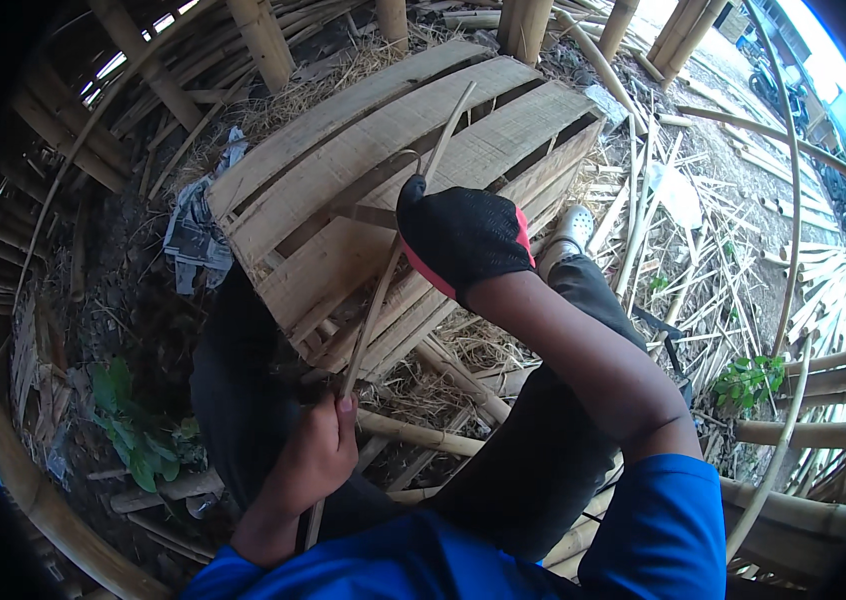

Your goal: The person is using a small knife to peel or shave thin strips of bamboo or wood.

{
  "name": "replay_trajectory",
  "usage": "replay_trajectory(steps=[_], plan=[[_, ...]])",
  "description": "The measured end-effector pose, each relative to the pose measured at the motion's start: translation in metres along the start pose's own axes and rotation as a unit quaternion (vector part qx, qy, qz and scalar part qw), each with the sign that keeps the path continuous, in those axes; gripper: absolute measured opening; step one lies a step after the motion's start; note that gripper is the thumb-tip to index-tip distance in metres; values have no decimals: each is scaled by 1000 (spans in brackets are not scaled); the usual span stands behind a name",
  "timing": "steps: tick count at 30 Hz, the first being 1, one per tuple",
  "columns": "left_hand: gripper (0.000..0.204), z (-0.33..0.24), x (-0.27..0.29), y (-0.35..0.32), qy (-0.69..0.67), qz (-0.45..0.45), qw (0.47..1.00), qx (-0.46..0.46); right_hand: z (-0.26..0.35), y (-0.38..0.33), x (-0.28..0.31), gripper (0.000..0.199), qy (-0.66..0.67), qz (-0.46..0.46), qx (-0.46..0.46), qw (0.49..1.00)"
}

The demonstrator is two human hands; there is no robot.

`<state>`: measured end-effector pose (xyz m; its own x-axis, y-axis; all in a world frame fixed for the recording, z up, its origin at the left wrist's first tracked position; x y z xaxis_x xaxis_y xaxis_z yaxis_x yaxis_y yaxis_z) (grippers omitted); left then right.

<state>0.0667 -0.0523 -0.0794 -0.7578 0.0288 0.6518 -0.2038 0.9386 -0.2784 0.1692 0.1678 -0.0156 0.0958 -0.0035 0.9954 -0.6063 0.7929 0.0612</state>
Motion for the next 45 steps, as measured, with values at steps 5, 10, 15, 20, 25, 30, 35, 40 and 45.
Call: replay_trajectory(steps=[5,10,15,20,25,30,35,40,45], plan=[[31,2,-4,1,-37,-18,998,-45,24,-20,-4,40,66,49,24,996],[31,-1,-3,4,-40,0,999,-21,20,-18,-6,60,160,93,-44,982],[31,-5,-3,2,-11,3,1000,-26,22,-30,-2,42,106,71,-15,992],[31,-8,-1,0,-15,-8,999,-36,26,-34,-6,38,103,70,20,992],[32,-9,-2,-2,-11,12,1000,-25,31,-40,-11,42,71,35,39,996],[32,-4,-3,0,-19,23,999,-31,36,-45,-4,39,79,65,46,994],[25,-9,-2,-1,-8,-14,996,-89,37,-48,-5,41,105,78,69,989],[25,-15,-8,-6,12,-7,998,-54,17,-38,-41,43,171,159,48,971],[19,-17,-9,-8,29,-12,997,-76,11,-38,-48,41,224,167,73,957]])
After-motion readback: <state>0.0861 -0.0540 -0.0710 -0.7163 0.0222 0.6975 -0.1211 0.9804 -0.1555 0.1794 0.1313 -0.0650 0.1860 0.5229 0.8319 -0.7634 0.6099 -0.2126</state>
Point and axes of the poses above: each hand's wrist, its own y-axis towards the middle knuckle, its own x-axis out of the back of the hand, z = x × y, the point moved 5 cm from there along y, towards the middle knuckle, and after that the axes turned 4 degrees about y, right-handed, at the moved point
